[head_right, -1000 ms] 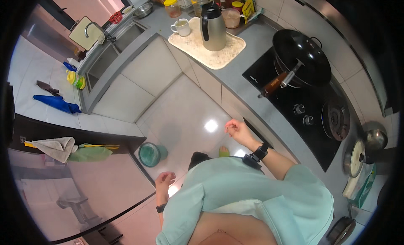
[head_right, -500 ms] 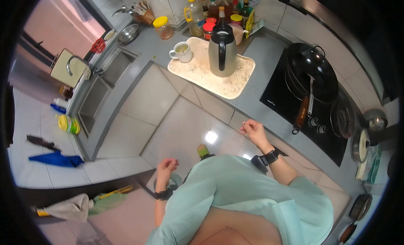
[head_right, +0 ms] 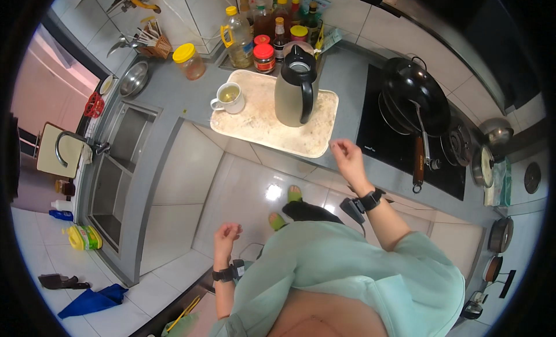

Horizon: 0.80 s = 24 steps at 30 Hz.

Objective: The person pours water from a kettle into a cup containing a tea bag, then uses scissors to cut medical tape and applies ointment to their hand.

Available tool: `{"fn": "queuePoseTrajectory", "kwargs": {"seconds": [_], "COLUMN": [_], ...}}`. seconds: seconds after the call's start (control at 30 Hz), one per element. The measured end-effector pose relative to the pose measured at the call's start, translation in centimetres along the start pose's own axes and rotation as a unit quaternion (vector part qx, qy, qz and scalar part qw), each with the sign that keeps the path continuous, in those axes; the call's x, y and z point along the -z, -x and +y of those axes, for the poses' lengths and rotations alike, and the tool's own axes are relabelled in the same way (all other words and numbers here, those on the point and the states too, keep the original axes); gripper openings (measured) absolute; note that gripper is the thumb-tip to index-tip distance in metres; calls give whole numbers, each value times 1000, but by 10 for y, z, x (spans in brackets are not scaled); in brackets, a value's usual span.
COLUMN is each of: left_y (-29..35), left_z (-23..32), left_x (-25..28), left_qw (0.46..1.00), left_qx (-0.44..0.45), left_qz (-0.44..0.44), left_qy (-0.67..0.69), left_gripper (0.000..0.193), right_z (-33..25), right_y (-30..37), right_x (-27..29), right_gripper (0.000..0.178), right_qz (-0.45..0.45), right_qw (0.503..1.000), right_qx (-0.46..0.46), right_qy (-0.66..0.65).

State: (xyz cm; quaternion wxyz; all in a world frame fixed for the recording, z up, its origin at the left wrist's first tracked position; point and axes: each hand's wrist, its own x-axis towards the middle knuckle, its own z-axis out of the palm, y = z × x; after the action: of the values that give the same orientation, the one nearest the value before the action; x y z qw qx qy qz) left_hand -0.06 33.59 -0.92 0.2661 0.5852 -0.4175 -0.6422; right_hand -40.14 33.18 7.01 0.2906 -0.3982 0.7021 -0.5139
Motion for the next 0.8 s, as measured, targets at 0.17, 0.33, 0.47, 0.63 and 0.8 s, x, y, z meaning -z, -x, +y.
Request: {"fn": "queuePoseTrajectory", "kwargs": {"seconds": [0.17,0.33,0.47,0.63,0.8], "left_y": [-18,-48,-78,-136,-220], "left_z": [31,77,117,154,198], "left_x": [-11,-16,-18,-8,-5], "left_qw": [1000,1000,999,992,983], "left_qx": [1,10,-9,-30,-84], "left_qz": [2,1,-14,-64,-95], "left_qy": [8,-1,-42,-100,-131], "left_gripper": [11,13,14,20,22], "right_z": [-20,-29,-29,-56,-60], "right_y": [-59,-91,-99,-102,-110], "right_x": [-27,-52,-67,-73,-73], "right_gripper": [22,19,12,9,11], "right_qz": [49,-53,-35,35,50], "right_qw": [990,978,974,963,969], "right_qx": [80,37,33,7,-34], "right_qy": [-101,-198,-222,-268,-240]}}
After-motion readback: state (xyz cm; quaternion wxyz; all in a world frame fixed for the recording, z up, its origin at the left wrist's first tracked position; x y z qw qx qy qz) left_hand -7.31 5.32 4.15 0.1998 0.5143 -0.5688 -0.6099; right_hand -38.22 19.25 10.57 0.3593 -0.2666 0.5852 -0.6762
